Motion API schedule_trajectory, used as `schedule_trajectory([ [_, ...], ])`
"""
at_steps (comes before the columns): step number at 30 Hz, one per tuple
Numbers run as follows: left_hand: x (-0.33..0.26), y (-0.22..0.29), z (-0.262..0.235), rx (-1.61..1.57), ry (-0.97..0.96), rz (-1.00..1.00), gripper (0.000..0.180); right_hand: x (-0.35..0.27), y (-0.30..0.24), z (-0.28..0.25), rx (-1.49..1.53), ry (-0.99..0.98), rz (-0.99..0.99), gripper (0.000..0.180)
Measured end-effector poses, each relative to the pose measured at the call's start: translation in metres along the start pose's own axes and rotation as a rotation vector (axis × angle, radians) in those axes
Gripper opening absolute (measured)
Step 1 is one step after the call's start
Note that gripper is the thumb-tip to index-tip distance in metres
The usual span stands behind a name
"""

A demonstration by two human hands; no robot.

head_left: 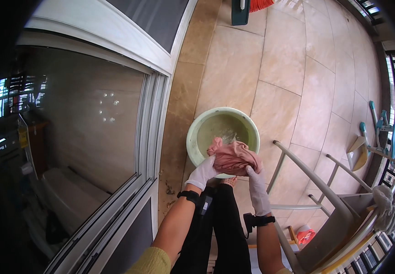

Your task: The person cleans a sliding door track by wringing out a cloth in a bucket of water, wiping the metal tracks repeatedly, and then using the cloth to wipe the bottom edge of the glass door frame.

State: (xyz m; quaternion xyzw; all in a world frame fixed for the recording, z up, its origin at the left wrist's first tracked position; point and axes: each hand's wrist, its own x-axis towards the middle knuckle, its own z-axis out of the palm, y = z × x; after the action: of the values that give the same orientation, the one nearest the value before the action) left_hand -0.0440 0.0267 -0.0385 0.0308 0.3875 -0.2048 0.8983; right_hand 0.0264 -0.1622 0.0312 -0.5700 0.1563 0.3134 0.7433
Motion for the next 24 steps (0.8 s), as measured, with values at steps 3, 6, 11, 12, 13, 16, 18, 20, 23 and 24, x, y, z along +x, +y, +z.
schedule_trajectory([
  [3,-0.013,-0.018,0.014,-0.078,0.092,0.048,0.048,0.028,-0.001,0.012,0.109,0.011,0.163,0.053],
  [6,-0.012,-0.030,0.025,-0.272,-0.087,-0.037,0.057,0.057,0.042,-0.003,0.370,0.024,0.382,0.056],
  [11,-0.032,-0.036,0.029,-0.288,-0.051,-0.110,0.066,0.044,0.062,0.005,0.795,-0.216,0.514,0.069],
  [12,-0.036,-0.034,0.027,-0.289,-0.048,-0.106,0.066,0.042,0.060,0.009,0.796,-0.218,0.518,0.069],
  [13,-0.039,-0.032,0.019,-0.265,-0.043,-0.120,0.064,0.039,0.053,0.016,0.756,-0.233,0.489,0.064],
  [16,-0.042,-0.023,0.002,-0.125,-0.087,-0.123,0.064,0.055,0.051,0.014,0.575,-0.227,0.531,0.054],
  [18,-0.046,-0.011,0.000,0.089,-0.069,-0.130,0.062,0.063,0.037,0.030,0.460,-0.251,0.566,0.040],
  [20,-0.035,-0.008,0.026,0.350,-0.002,-0.138,0.056,0.079,0.030,0.018,0.242,-0.320,0.470,0.038],
  [23,-0.016,0.006,0.024,0.886,0.106,-0.039,0.039,0.096,0.042,0.037,-0.025,-0.329,0.401,0.027],
  [24,-0.009,0.008,0.019,1.238,0.195,0.051,0.042,0.103,0.049,0.044,-0.158,-0.313,0.338,0.024],
])
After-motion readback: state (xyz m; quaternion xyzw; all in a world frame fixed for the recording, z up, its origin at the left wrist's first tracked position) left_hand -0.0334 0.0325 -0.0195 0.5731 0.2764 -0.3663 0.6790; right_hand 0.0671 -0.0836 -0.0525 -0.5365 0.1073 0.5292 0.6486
